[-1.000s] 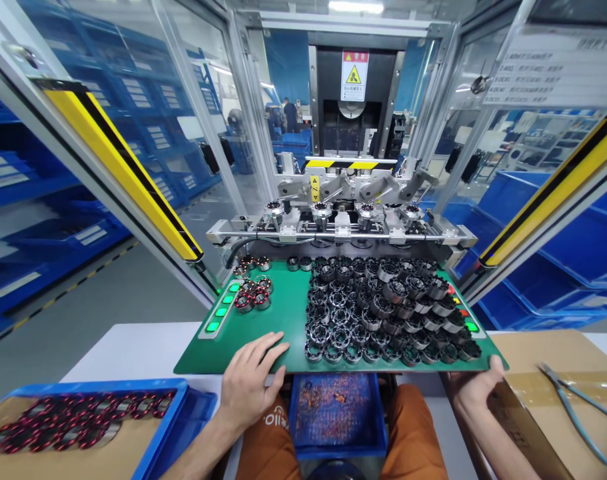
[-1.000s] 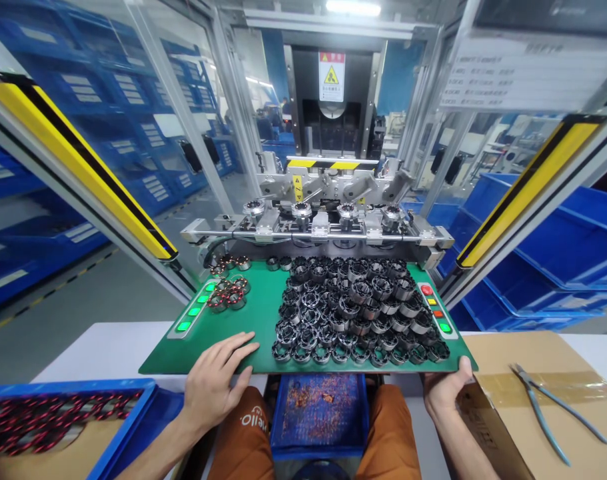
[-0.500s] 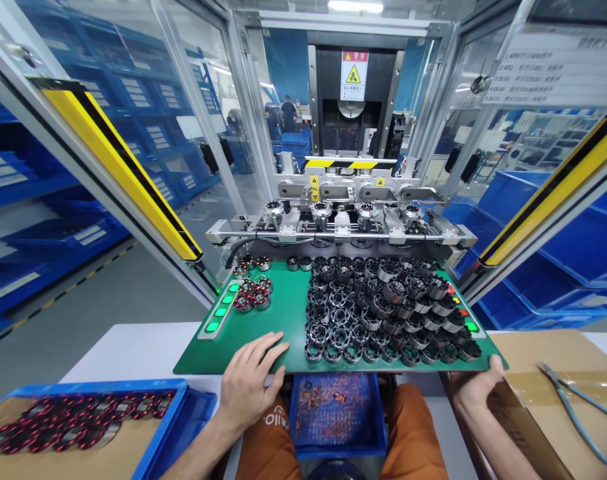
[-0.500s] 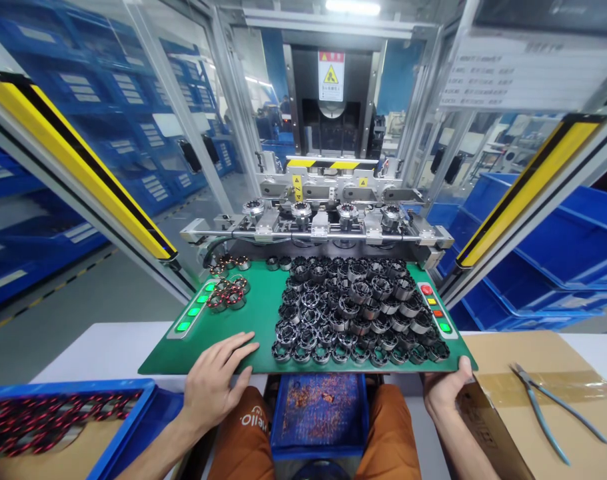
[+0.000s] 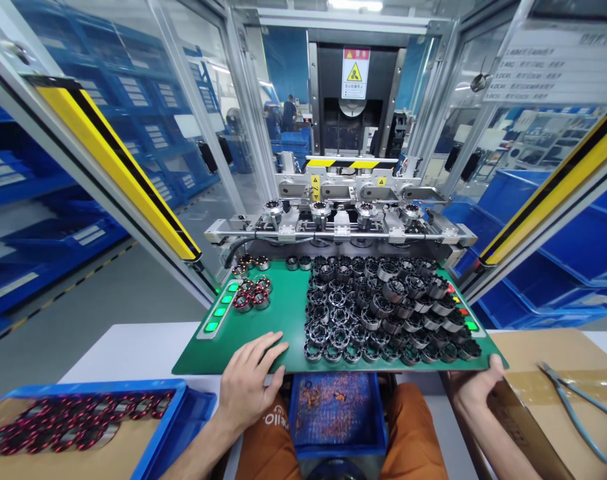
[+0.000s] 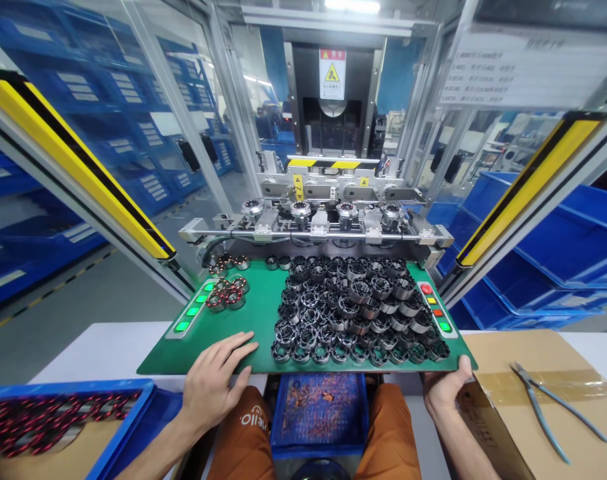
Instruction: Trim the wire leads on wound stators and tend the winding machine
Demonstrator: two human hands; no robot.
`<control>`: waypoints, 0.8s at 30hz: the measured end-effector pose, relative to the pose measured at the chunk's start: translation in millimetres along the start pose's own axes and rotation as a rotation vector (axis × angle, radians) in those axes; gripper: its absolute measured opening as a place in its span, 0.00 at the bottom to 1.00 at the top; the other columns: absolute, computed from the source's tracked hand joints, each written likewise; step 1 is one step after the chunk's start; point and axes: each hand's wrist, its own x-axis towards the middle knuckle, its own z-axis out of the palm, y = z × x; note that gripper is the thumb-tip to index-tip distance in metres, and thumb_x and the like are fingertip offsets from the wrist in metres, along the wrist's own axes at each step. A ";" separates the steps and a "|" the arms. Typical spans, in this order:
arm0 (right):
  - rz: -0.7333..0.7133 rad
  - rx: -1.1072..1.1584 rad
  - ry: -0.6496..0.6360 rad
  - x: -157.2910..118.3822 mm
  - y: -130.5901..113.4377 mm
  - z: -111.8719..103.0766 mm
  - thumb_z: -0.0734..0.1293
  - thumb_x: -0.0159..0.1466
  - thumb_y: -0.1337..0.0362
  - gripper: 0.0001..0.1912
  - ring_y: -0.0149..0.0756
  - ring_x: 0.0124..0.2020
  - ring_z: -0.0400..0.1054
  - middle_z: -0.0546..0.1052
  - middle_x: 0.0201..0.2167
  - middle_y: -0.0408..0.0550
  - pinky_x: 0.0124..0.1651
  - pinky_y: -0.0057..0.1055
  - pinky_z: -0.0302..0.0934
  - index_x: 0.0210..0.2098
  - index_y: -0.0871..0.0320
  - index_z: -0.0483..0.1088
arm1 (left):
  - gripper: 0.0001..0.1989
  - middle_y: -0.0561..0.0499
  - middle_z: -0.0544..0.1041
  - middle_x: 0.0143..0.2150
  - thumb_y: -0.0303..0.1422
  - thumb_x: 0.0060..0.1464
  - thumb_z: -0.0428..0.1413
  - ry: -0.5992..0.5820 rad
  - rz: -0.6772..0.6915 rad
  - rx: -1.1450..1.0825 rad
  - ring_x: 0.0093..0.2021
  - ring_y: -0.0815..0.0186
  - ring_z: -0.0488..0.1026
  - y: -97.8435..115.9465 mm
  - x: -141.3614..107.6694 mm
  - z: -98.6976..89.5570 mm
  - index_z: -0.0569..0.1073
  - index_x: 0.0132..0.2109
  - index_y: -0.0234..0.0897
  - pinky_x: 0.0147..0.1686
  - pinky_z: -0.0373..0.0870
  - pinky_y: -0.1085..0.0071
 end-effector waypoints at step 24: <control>-0.038 0.005 -0.037 2.8 0.1 -0.9 0.71 0.55 0.30 0.48 0.58 0.66 0.74 0.79 0.67 0.53 0.65 0.60 0.77 0.65 0.54 0.77 | 0.14 0.46 0.84 0.62 0.35 0.78 0.51 0.011 -0.010 -0.007 0.62 0.55 0.78 1.2 1.7 -1.5 0.78 0.60 0.41 0.59 0.71 0.58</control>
